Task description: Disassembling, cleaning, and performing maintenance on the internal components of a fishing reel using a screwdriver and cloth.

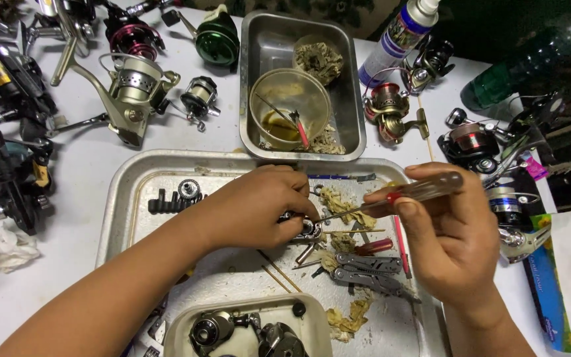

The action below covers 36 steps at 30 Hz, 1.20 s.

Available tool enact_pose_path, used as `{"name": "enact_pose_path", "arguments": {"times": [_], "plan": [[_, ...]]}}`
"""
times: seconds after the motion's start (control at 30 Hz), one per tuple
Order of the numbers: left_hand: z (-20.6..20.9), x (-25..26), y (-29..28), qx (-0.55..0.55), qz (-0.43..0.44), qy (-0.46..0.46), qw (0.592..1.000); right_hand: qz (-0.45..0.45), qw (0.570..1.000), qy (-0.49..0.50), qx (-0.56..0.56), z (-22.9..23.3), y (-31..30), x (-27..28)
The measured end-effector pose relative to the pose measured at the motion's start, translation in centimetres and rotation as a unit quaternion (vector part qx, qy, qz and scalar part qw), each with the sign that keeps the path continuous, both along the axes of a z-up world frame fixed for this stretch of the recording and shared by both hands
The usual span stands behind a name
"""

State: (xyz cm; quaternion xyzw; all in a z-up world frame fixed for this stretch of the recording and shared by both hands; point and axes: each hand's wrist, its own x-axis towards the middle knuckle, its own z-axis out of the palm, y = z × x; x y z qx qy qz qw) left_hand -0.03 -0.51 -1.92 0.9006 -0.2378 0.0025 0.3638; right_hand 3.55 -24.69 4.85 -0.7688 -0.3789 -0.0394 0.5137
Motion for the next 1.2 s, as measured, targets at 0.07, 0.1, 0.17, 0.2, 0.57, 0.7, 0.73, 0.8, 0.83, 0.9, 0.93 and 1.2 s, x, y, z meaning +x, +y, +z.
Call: {"name": "enact_pose_path", "arguments": {"times": [0.07, 0.1, 0.17, 0.2, 0.57, 0.7, 0.73, 0.8, 0.83, 0.9, 0.93, 1.2], "plan": [[-0.3, 0.1, 0.0, 0.035, -0.013, 0.018, 0.999, 0.0, 0.999, 0.023, -0.024, -0.1, 0.4, -0.2], [-0.3, 0.0, -0.1, 0.033, -0.013, 0.021, 0.999, 0.001, 0.999, 0.025, -0.026, -0.1, 0.5, -0.3], [-0.2, 0.0, -0.2, 0.052, -0.014, 0.051, 0.997, -0.02, 0.996, 0.037, -0.076, -0.1, 0.6, -0.3], [-0.2, 0.0, -0.2, 0.051, -0.014, 0.053, 0.997, -0.02, 0.996, 0.039, -0.076, -0.2, 0.6, -0.2], [-1.7, 0.5, -0.1, 0.033, -0.011, 0.019, 0.999, -0.03, 0.998, 0.014, -0.046, -0.3, 0.4, -0.3], [-1.6, 0.4, -0.1, 0.011, 0.0, -0.016, 1.0, -0.03, 0.998, -0.021, -0.06, -0.1, 0.3, -0.4], [-1.4, 0.4, -0.1, 0.001, 0.008, -0.012, 1.0, -0.014, 1.0, 0.007, -0.02, -0.2, 0.2, -0.5], [-1.1, 0.4, 0.1, -0.008, 0.016, -0.009, 1.0, 0.002, 0.999, 0.035, 0.02, -0.3, 0.1, -0.4], [-0.8, 0.4, 0.2, -0.029, 0.026, 0.013, 0.999, 0.006, 0.999, 0.035, 0.036, -0.4, 0.0, -0.4], [-0.3, 0.2, 0.3, -0.05, 0.036, 0.033, 0.998, 0.011, 0.998, 0.033, 0.053, -0.6, -0.2, -0.5], [0.0, 0.2, 0.3, -0.077, 0.054, 0.065, 0.993, 0.005, 0.998, 0.009, 0.055, -0.6, -0.3, -0.6], [1.2, 0.2, 0.6, -0.151, 0.11, 0.102, 0.977, -0.021, 0.995, -0.069, 0.066, -0.3, -0.6, -0.9]]}}
